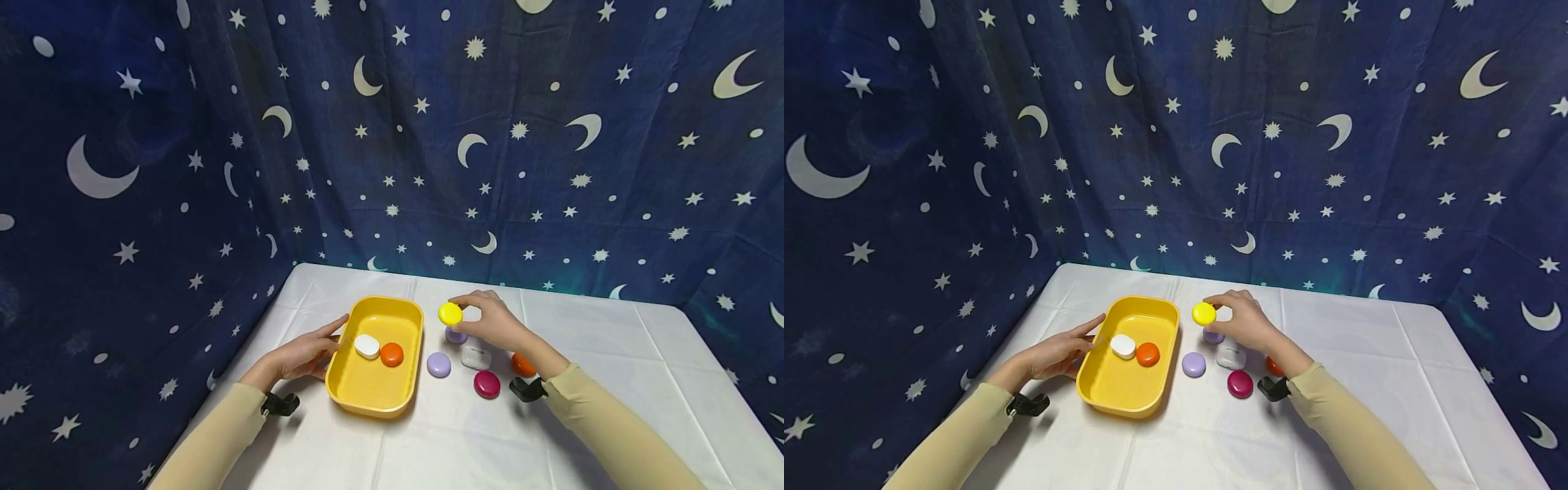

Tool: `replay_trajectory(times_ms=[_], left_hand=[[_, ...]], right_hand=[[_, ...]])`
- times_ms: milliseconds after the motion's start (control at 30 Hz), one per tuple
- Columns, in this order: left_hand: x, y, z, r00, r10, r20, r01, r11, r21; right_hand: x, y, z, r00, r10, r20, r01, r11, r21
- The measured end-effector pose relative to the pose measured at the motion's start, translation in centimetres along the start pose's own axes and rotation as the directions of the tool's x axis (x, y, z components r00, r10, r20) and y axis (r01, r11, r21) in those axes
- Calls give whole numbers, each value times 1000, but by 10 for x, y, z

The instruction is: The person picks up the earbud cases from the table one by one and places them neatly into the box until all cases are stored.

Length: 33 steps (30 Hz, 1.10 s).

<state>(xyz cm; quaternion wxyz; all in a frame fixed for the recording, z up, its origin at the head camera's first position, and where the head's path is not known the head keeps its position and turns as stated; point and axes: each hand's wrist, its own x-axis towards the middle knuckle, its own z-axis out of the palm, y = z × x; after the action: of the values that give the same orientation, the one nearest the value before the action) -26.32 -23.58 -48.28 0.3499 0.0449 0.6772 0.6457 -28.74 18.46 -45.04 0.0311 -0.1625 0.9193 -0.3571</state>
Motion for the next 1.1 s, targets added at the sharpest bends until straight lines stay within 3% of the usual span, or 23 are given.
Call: replay_trajectory(times_ms=[500,767,900,1100], left_hand=[[1,-1,-2,1000,11,15,-11,1000,2],[0,-3,-2,1000,8,24,-8,1000,2],[0,-1,-2,1000,1,24,-1,1000,2],[1,-1,-2,1000,-5,15,5,1000,12]], right_hand=[[16,-52,40,986,-100,133,107,993,-47],[20,-70,59,952,-173,252,197,978,-73],[23,-75,69,926,-215,312,268,954,-138],[24,-84,83,889,-290,355,386,891,-239]])
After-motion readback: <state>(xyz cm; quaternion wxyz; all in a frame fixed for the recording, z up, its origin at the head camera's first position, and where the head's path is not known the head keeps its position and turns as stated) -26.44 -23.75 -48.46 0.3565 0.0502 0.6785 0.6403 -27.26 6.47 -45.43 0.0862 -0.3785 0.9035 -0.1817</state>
